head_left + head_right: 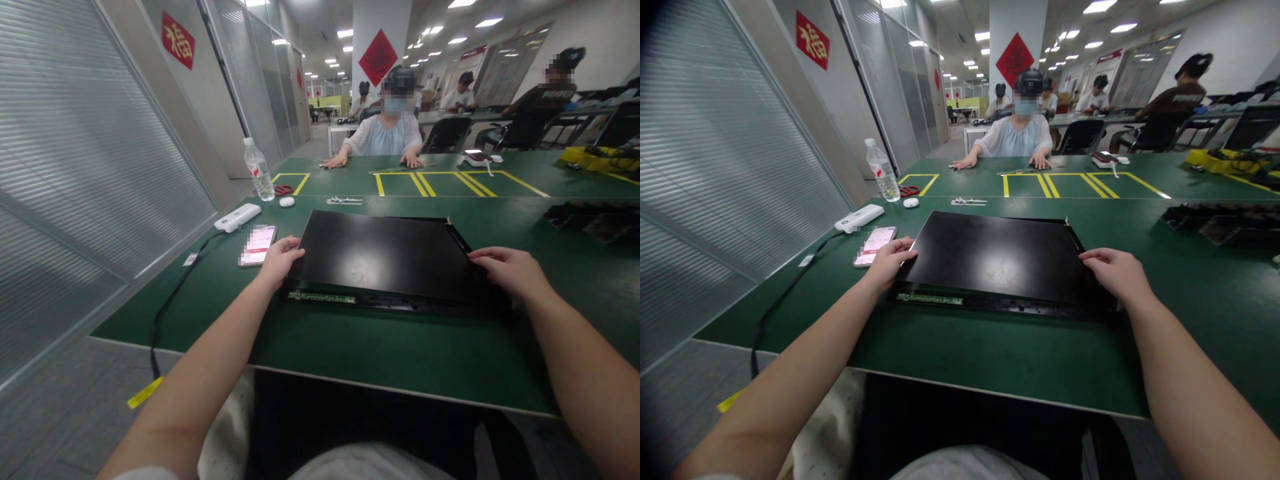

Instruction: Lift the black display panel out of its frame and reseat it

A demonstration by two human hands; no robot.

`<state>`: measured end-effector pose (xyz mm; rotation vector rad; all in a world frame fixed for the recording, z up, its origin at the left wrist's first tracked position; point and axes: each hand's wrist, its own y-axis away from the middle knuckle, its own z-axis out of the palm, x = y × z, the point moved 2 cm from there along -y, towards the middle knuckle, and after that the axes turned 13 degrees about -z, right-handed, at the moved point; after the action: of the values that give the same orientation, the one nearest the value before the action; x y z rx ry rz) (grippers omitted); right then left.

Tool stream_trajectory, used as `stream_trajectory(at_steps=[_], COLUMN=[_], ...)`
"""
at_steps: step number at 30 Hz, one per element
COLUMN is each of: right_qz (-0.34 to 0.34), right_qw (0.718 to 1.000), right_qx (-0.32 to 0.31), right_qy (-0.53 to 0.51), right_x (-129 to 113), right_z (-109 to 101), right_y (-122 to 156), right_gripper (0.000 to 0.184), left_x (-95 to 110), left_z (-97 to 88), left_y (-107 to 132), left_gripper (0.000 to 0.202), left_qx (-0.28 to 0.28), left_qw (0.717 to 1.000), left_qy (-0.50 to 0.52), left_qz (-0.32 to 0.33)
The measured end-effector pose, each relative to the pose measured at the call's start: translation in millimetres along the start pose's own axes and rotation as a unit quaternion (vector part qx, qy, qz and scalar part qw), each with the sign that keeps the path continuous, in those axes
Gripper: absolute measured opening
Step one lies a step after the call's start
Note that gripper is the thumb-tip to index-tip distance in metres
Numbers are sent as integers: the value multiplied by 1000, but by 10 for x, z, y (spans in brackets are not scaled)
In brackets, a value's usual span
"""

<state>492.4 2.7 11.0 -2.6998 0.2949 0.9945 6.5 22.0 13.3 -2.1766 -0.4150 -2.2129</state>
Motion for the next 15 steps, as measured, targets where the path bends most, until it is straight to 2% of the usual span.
stream_trajectory(at_steps=[6, 10, 15], right_qz=[15, 29, 40], right_qw=[998, 997, 995], right_qx=[10, 10, 12], right_qy=[-53, -65, -87], right_x=[-54, -101, -133], right_z=[-5, -18, -20], right_y=[55, 77, 90], right_gripper=[35, 34, 32], left_x=[-34, -63, -108], left_z=[-39, -50, -54], left_y=[-10, -29, -80], left_gripper=[29, 25, 22], left_qx=[64, 63, 48], left_qw=[991, 980, 975], left_qy=[-121, -189, -217], left_qz=[-2, -8, 2])
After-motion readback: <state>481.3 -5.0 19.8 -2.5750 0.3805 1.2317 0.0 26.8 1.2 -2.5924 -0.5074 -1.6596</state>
